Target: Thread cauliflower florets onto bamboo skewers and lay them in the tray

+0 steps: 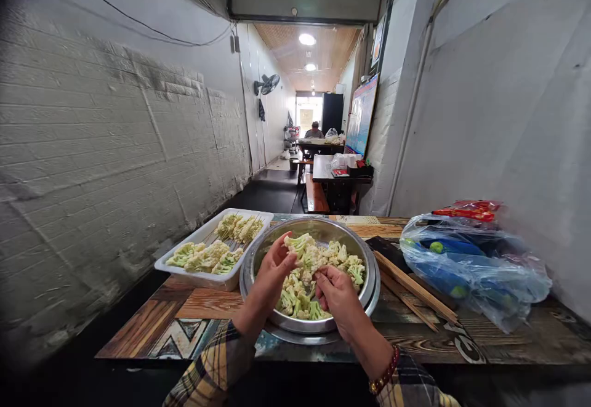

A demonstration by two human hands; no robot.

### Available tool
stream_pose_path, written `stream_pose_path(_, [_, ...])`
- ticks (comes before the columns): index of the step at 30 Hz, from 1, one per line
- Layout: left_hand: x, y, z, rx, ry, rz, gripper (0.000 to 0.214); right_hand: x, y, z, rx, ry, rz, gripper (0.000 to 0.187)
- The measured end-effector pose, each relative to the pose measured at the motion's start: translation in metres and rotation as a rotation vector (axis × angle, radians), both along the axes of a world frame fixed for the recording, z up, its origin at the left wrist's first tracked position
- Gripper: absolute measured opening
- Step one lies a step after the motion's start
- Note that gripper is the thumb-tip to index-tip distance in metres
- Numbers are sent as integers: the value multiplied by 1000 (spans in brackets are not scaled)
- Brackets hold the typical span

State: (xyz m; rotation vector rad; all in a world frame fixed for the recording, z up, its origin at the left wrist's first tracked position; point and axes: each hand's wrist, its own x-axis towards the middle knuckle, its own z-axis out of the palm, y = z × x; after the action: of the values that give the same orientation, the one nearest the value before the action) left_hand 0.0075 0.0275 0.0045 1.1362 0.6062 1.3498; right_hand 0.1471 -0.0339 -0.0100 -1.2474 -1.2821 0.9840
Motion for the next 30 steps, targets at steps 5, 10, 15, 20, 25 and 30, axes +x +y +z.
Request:
stream_pose_path(5, [-16,1,1,-101,-30,-12,52,6,-3,-2,0,-112,77,31])
stream_pose_path(10, [-32,1,-1,-122,245,-104,36,29,-1,10,110,-437,152,19])
stream_pose_path(15, [-35,-1,-3,-69,364,-175,30,51,12,39,228,-660,162,12])
stream_pose_path(20, [-34,-3,3,-49,425,-140,29,59,23,70,335,-811,168,14])
stream_pose_path(25, [-34,-4,1,-55,449,-207,35,57,28,92,505,-1179,175,18])
stream_pose_path(30, [-24,-7,-5,-170,228,-199,34,52,26,109,727,-1144,-3,10])
